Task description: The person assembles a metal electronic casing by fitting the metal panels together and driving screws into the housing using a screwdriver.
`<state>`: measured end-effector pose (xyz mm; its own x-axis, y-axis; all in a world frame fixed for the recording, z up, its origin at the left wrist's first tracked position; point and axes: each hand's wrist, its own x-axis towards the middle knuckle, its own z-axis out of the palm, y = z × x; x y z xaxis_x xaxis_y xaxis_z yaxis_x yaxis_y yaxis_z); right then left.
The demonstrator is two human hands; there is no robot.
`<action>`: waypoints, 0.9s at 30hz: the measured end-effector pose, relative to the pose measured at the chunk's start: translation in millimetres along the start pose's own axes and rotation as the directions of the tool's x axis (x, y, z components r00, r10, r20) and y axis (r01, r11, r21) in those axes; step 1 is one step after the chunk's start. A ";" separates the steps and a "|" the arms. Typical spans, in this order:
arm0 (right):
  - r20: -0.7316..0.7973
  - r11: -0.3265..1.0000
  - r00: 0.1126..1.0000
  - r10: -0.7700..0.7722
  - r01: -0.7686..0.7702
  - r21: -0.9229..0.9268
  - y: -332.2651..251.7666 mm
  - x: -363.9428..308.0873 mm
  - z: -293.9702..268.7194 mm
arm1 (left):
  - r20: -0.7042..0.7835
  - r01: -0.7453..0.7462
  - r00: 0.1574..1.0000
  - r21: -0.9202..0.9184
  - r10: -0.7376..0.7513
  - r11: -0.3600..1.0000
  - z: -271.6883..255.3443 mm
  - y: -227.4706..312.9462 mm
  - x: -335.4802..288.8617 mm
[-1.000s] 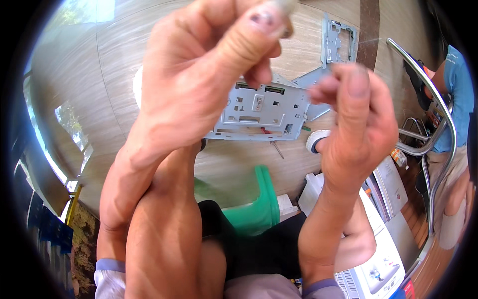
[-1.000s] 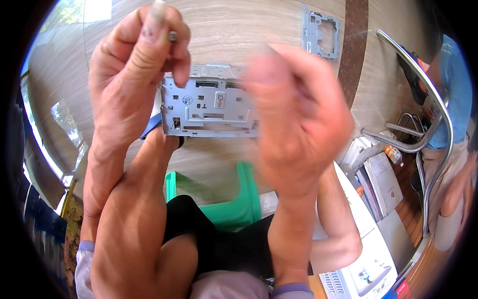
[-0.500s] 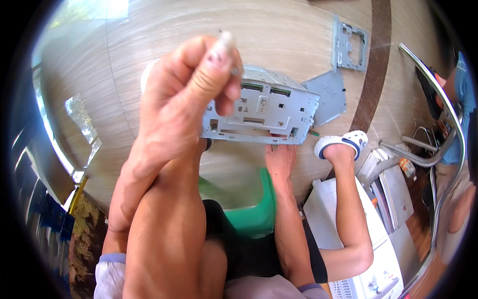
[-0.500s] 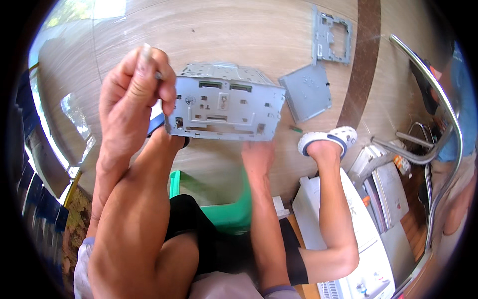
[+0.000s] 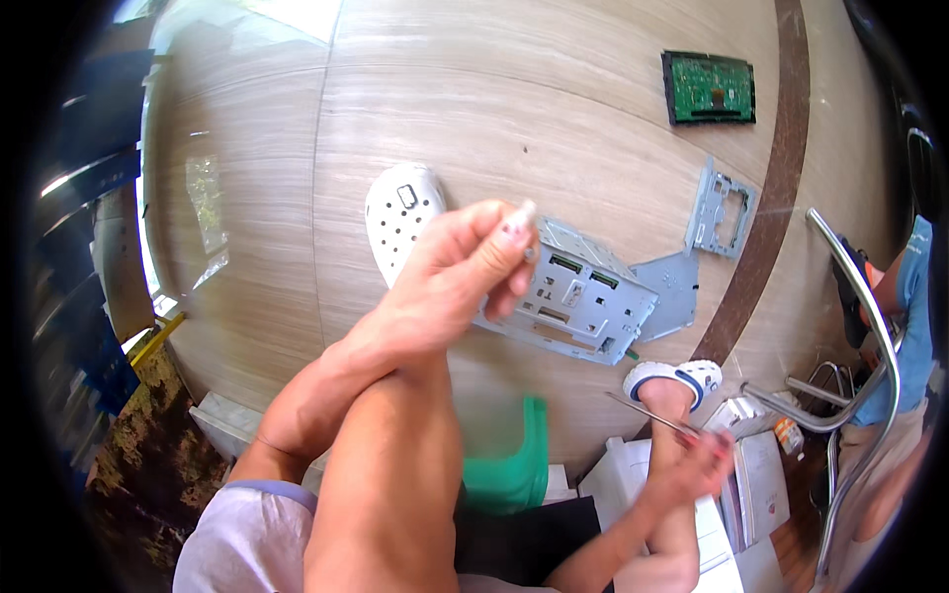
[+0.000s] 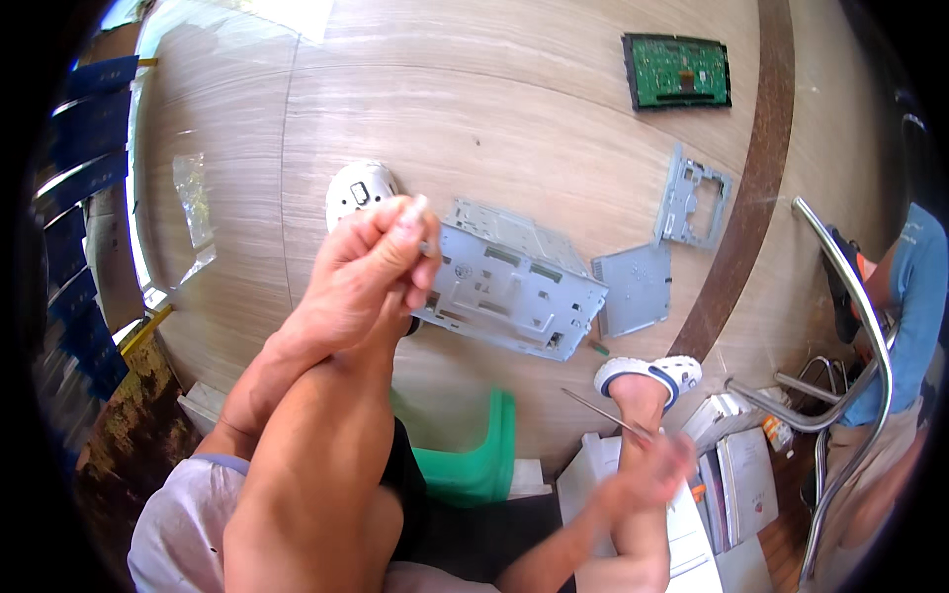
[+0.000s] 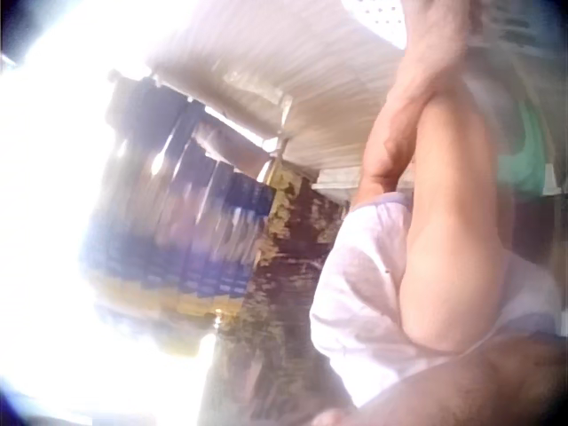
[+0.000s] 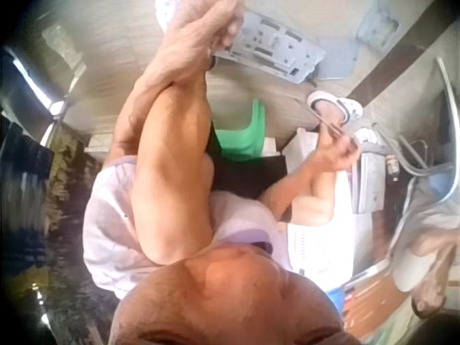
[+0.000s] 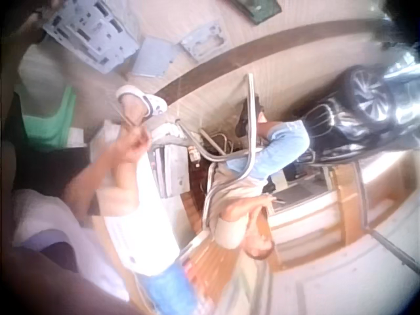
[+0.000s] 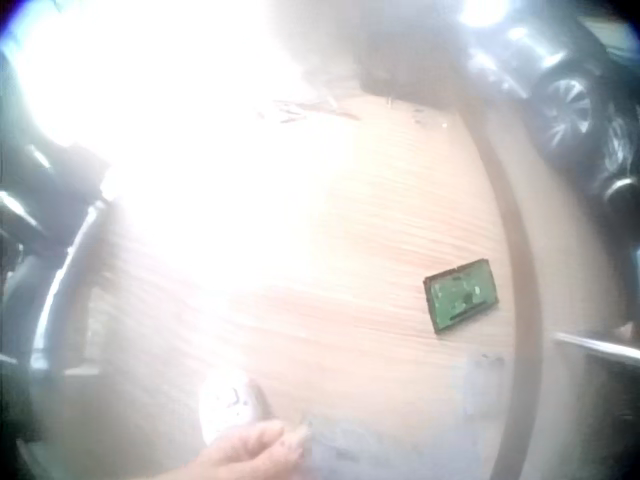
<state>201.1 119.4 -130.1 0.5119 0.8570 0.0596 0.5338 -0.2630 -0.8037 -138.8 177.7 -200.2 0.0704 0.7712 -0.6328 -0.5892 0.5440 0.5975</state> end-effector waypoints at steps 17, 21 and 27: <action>0.089 0.881 0.990 -0.112 0.058 0.469 -129.6 -47.7 100.4 | 0.111 -0.036 0.993 -0.010 0.037 0.999 -5.7 1.9 -2.1; 0.145 0.893 0.976 -0.161 0.082 0.442 -125.1 -50.8 99.8 | 0.142 -0.084 0.986 -0.010 0.084 0.996 -7.4 -0.4 -0.5; 0.105 0.895 0.989 -0.101 0.044 0.443 -128.2 -55.9 105.7 | 0.149 -0.081 0.986 0.024 0.077 0.996 -8.7 0.0 -0.9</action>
<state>32.9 152.1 -92.9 0.3823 0.9208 0.0778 0.2021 -0.0011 -0.9794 -145.9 174.1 -203.9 0.1442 0.8514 -0.5043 -0.5737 0.4872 0.6584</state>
